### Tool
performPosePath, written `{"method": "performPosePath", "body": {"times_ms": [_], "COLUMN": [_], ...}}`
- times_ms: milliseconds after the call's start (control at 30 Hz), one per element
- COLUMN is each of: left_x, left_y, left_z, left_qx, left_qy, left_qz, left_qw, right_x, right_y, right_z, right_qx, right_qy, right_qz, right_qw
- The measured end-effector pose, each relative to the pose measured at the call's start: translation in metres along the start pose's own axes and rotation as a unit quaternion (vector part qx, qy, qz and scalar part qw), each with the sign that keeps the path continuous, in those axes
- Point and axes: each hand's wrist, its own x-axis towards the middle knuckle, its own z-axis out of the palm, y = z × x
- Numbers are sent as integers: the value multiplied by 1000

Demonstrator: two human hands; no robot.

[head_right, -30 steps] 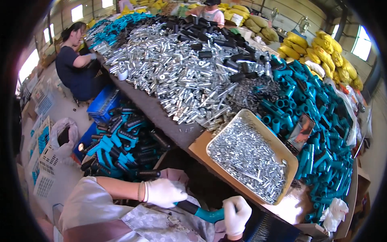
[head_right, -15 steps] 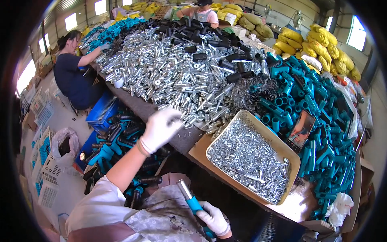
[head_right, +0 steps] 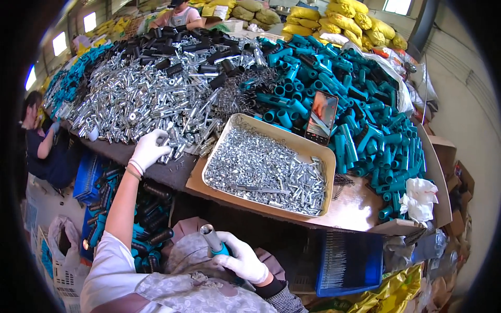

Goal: Assembling hand tool components by inserting springs and metal rods into plastic handles.

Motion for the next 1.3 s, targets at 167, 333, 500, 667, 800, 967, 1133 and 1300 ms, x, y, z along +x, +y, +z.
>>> {"method": "performPosePath", "body": {"times_ms": [167, 333, 500, 667, 800, 967, 1133, 1300], "left_x": [-18, -101, -154, -159, -162, -162, -163, -165], "left_y": [-21, 89, 114, 111, 117, 127, 120, 126], "left_z": [-12, -5, 12, 11, 10, 8, 10, 10], "left_qx": [-235, -414, -328, -210, -198, -201, -287, -224], "left_qy": [65, -176, -256, -288, -336, -305, -256, -298], "left_qz": [-44, -64, -30, 10, 2, -23, -52, -11], "left_qw": [969, 891, 909, 934, 921, 931, 922, 928], "right_x": [-1, 0, 10, 3, -2, -4, -7, -5], "right_y": [-6, -6, 11, 12, 10, -1, -5, 0], "right_z": [11, 5, 11, 15, 12, 9, 8, 12], "right_qx": [-75, -270, -441, -585, -615, -618, -629, -627], "right_qy": [60, 190, 187, 185, 196, 182, 182, 180], "right_qz": [-39, -33, -124, -123, -126, -121, -116, -135], "right_qw": [995, 943, 869, 780, 753, 755, 747, 746]}}
